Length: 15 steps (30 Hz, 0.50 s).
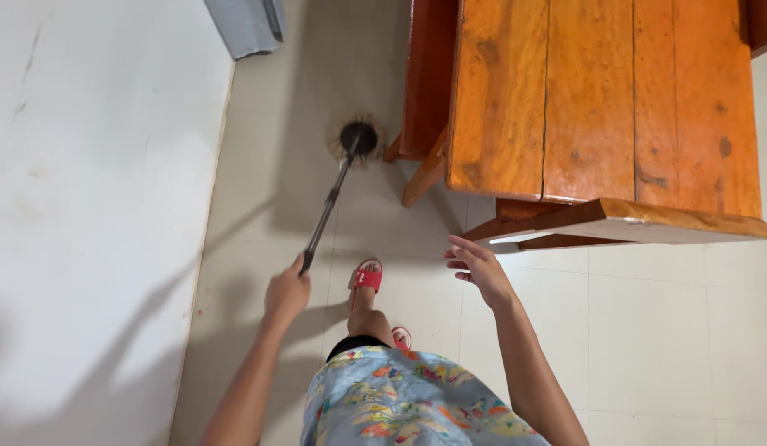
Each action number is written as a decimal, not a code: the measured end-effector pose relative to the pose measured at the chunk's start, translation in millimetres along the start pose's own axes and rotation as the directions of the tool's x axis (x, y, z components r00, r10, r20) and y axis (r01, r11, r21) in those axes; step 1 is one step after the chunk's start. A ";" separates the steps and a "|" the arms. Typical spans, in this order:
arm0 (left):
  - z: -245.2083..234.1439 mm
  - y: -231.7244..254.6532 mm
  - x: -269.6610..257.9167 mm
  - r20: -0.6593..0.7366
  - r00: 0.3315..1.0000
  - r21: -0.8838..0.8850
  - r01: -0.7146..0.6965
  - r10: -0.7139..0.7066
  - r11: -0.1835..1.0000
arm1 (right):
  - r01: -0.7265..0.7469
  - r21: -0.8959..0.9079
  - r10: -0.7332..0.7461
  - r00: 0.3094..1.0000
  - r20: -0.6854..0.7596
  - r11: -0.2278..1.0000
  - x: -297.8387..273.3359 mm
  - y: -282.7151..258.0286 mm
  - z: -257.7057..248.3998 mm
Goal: Mopping the floor around a dining table and chairs.
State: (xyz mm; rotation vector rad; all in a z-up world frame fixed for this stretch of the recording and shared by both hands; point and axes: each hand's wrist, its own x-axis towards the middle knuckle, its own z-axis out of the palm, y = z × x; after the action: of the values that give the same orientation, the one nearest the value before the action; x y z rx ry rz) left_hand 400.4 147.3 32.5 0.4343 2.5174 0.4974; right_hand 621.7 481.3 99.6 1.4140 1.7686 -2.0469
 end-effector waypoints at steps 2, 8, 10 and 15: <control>2.6 32.6 57.3 0.014 1.000 0.010 -0.010 0.009 1.000 | -0.015 0.005 0.015 1.000 -0.025 1.000 5.0 -12.2 -3.9; 34.6 104.0 248.3 -0.033 0.999 -0.076 -0.040 0.038 0.996 | -0.033 0.025 0.035 0.995 -0.094 0.999 28.7 -34.7 -16.5; 28.5 132.5 290.5 -0.032 0.999 -0.072 -0.037 0.035 0.997 | -0.036 0.038 0.040 0.994 -0.103 0.999 35.5 -35.2 -19.6; 14.4 180.7 325.1 0.076 0.993 -0.013 0.089 -0.087 0.996 | -0.087 0.074 0.099 0.980 -0.175 0.993 37.0 -26.0 -26.6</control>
State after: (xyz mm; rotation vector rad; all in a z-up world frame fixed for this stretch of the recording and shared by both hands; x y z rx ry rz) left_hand 182.7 439.5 -43.5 0.3280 2.4456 0.4589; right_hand 600.3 529.1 96.4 1.7137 1.6741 -2.0060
